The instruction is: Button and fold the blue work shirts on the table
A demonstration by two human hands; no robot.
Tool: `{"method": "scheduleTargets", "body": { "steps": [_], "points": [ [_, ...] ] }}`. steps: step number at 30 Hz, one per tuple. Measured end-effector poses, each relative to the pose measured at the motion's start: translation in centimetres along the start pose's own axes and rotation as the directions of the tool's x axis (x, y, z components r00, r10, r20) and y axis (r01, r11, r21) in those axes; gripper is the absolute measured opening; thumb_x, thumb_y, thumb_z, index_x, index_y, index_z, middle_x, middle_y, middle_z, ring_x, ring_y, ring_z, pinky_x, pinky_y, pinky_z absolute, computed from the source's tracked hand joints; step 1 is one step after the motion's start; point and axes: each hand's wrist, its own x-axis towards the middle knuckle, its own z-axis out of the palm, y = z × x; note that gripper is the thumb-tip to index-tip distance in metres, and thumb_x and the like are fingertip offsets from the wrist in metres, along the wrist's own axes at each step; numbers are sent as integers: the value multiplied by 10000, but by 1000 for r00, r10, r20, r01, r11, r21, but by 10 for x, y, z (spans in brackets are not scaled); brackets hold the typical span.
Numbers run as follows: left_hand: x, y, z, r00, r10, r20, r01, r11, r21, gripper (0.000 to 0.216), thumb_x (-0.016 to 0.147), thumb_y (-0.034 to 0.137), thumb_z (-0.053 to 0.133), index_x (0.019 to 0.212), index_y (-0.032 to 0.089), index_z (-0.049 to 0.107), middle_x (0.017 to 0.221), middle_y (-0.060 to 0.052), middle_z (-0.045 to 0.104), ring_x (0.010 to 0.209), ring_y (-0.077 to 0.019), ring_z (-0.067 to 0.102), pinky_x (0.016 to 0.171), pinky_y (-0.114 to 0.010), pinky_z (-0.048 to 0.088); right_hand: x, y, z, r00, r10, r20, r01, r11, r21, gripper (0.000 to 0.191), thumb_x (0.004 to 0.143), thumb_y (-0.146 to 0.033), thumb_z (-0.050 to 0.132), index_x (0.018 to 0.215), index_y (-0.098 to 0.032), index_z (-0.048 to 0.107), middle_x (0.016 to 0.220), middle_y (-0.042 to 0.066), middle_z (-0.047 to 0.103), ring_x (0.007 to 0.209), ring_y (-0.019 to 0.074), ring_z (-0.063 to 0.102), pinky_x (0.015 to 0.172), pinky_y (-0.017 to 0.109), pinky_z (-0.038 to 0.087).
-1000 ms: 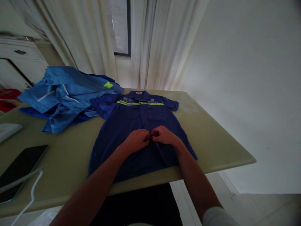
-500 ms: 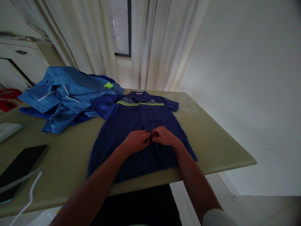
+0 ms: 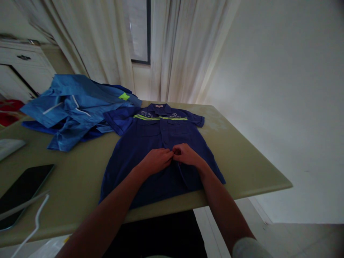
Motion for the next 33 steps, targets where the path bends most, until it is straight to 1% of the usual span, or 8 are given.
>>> {"method": "scheduleTargets", "body": {
  "steps": [5,9,11,14,17,20,28,33],
  "points": [
    [-1,1,-1,999,-52,11,52,999,2,196,1037,254,496,1128,198,660,1060,-89,729,966,-235,708,793,-325,505,0,3,0,1000,-4,11,3,998,56,26,786,-165,623,777,-179,644,607,-34,660,513,132,637,494,200,452],
    [-1,-2,-1,995,-101,-11,100,994,-46,184,1039,278,490,1067,208,658,1017,-79,738,906,-231,715,762,-326,496,0,2,-3,1000,-2,8,1,995,102,120,834,-223,589,732,-182,638,602,-27,655,497,122,627,491,198,463],
    [-1,-4,0,993,-118,-16,116,990,-76,172,1033,279,499,1031,207,656,990,-74,740,897,-233,717,763,-327,492,0,1,-4,1000,4,14,-6,991,137,159,856,-246,560,744,-180,651,615,-14,669,493,119,624,492,198,473],
    [0,-7,0,990,-143,-15,141,985,-101,173,1023,285,507,1004,205,659,949,-72,740,882,-237,716,766,-332,493,0,1,-4,1000,16,17,-19,984,177,97,819,-248,599,794,-178,662,640,-9,685,501,117,626,498,196,485],
    [0,-9,1,987,-163,-12,160,980,-121,179,1014,286,504,993,205,662,935,-72,741,869,-241,713,763,-337,493,0,1,-4,999,24,20,-28,984,174,91,783,-246,641,833,-176,670,655,-15,690,501,113,620,505,195,483],
    [-1,-12,3,986,-164,-28,157,974,-162,167,1003,274,511,1002,209,665,935,-65,744,870,-236,709,774,-334,491,1,3,-4,1000,13,23,-16,987,158,113,789,-256,648,843,-166,689,670,-9,696,520,112,621,524,200,481],
    [-2,-21,7,985,-160,-68,126,927,-354,182,1017,254,494,950,219,659,891,-37,732,817,-204,690,751,-301,454,6,10,-2,999,-31,5,30,990,136,155,798,-281,672,865,-148,712,665,-21,669,581,117,578,548,208,435],
    [0,-27,11,970,-227,-81,147,823,-549,116,973,276,569,904,224,647,854,-12,728,808,-187,683,750,-289,447,8,9,1,996,-76,-49,80,993,91,137,787,-262,681,857,-146,701,679,-29,640,616,112,551,583,208,410]
  ]
}}
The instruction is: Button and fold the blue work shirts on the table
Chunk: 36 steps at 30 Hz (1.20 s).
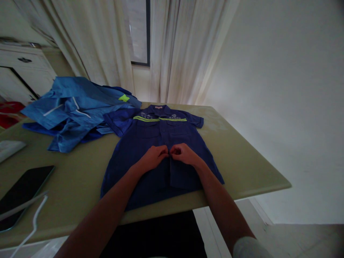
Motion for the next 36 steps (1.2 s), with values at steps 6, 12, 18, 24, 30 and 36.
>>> {"method": "scheduleTargets", "body": {
  "steps": [6,12,18,24,30,36],
  "points": [
    [1,-1,1,983,-185,-7,180,965,-191,224,972,426,577,1068,224,589,702,26,662,649,-178,632,628,-282,409,-1,-5,4,998,-62,-8,61,992,-110,92,783,-194,672,864,-152,679,694,-28,637,622,109,543,607,210,402],
    [1,1,1,975,-222,25,222,951,-215,234,906,349,616,1093,220,559,735,25,687,661,-177,642,618,-277,402,-2,-2,6,995,-101,13,102,980,-174,99,793,-147,668,889,-160,683,680,-31,634,632,116,575,629,208,403],
    [2,2,4,975,-220,-17,213,959,-187,279,880,402,660,1059,222,543,743,17,692,717,-198,672,661,-299,425,-2,-4,6,990,-142,20,143,956,-254,107,781,-119,679,879,-161,686,669,-39,633,639,122,586,633,211,379],
    [2,-11,8,984,-164,71,178,934,-311,262,906,367,615,1093,215,512,721,49,639,646,-150,592,611,-259,374,-4,-7,6,989,-149,22,150,952,-266,114,815,-115,672,912,-166,706,676,-31,643,638,124,593,641,213,387],
    [2,-17,10,980,-167,111,198,893,-404,296,867,321,626,1108,216,491,730,60,624,625,-132,559,596,-245,367,-3,-5,5,986,-162,31,164,952,-260,91,827,-116,677,897,-166,708,670,-33,636,625,120,587,641,214,393],
    [4,-15,9,965,-249,84,262,890,-374,363,820,344,690,1101,206,506,761,29,676,676,-160,619,602,-259,397,-4,-7,3,988,-152,41,157,951,-267,94,805,-109,692,875,-170,703,678,-33,641,634,122,591,635,213,385]
  ]
}}
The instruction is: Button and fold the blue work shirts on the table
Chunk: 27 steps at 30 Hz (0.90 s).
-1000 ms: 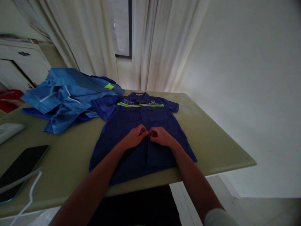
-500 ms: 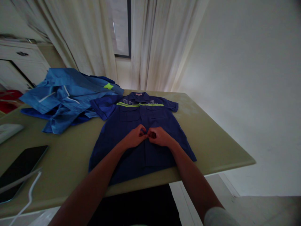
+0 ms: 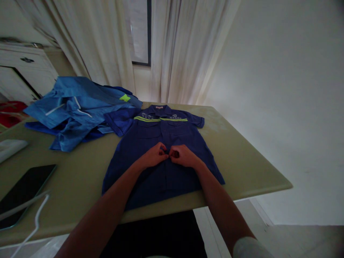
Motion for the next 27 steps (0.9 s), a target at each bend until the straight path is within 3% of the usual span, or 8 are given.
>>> {"method": "scheduleTargets", "body": {
  "steps": [4,14,18,27],
  "points": [
    [-1,3,-1,999,-16,-39,16,1000,18,386,827,390,700,1116,205,523,802,7,704,700,-168,633,597,-264,398,-1,-4,-2,999,-8,-38,7,1000,-23,76,815,-124,691,866,-179,705,679,-31,641,646,126,593,649,217,388],
    [-1,2,-3,996,-61,67,76,965,-252,455,736,358,779,1056,215,488,757,44,657,657,-127,590,665,-272,416,-2,-2,-2,1000,-15,-25,17,996,82,75,816,-140,675,877,-180,689,656,-39,614,614,119,570,626,210,406],
    [-3,4,-4,996,-29,83,46,977,-210,414,734,315,762,1042,210,506,756,43,655,649,-124,574,634,-258,379,-2,-2,-2,999,-34,5,34,995,95,102,803,-147,687,898,-183,685,671,-41,619,607,118,567,626,212,421],
    [-1,1,-4,997,56,46,-55,998,-17,364,784,284,677,1094,216,499,769,36,673,654,-139,582,633,-270,389,-2,-2,-2,995,-79,-61,82,995,54,26,852,-173,669,870,-172,687,718,-21,653,627,114,578,635,215,422]
  ]
}}
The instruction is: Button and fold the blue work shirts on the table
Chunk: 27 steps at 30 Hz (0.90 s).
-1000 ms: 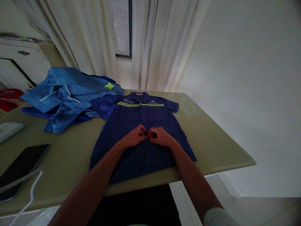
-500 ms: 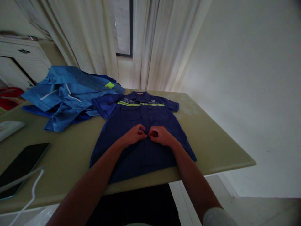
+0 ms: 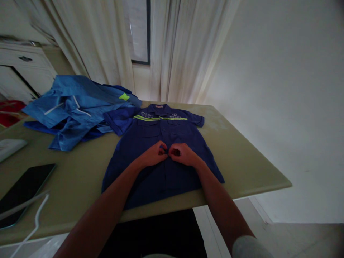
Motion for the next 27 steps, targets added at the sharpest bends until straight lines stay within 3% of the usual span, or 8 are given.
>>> {"method": "scheduleTargets", "body": {
  "steps": [13,22,27],
  "points": [
    [1,-4,7,996,82,-37,-81,997,19,357,748,237,714,1040,228,508,768,42,674,696,-148,627,656,-262,429,0,3,1,999,19,32,-21,999,43,70,814,-162,678,883,-177,682,697,-28,644,609,119,580,625,220,438],
    [2,-4,5,997,61,-52,-60,998,28,335,773,286,735,1020,224,518,738,54,612,682,-149,585,632,-266,410,-2,-2,-4,1000,7,25,-8,999,49,51,874,-211,655,914,-184,671,733,-18,664,656,129,606,670,230,454],
    [-1,6,7,992,100,-80,-87,983,160,260,788,206,696,994,227,539,786,47,592,728,-151,581,669,-273,415,-1,-2,-1,999,37,15,-38,997,65,58,860,-225,660,895,-180,658,733,-11,666,657,130,600,657,233,444]
  ]
}}
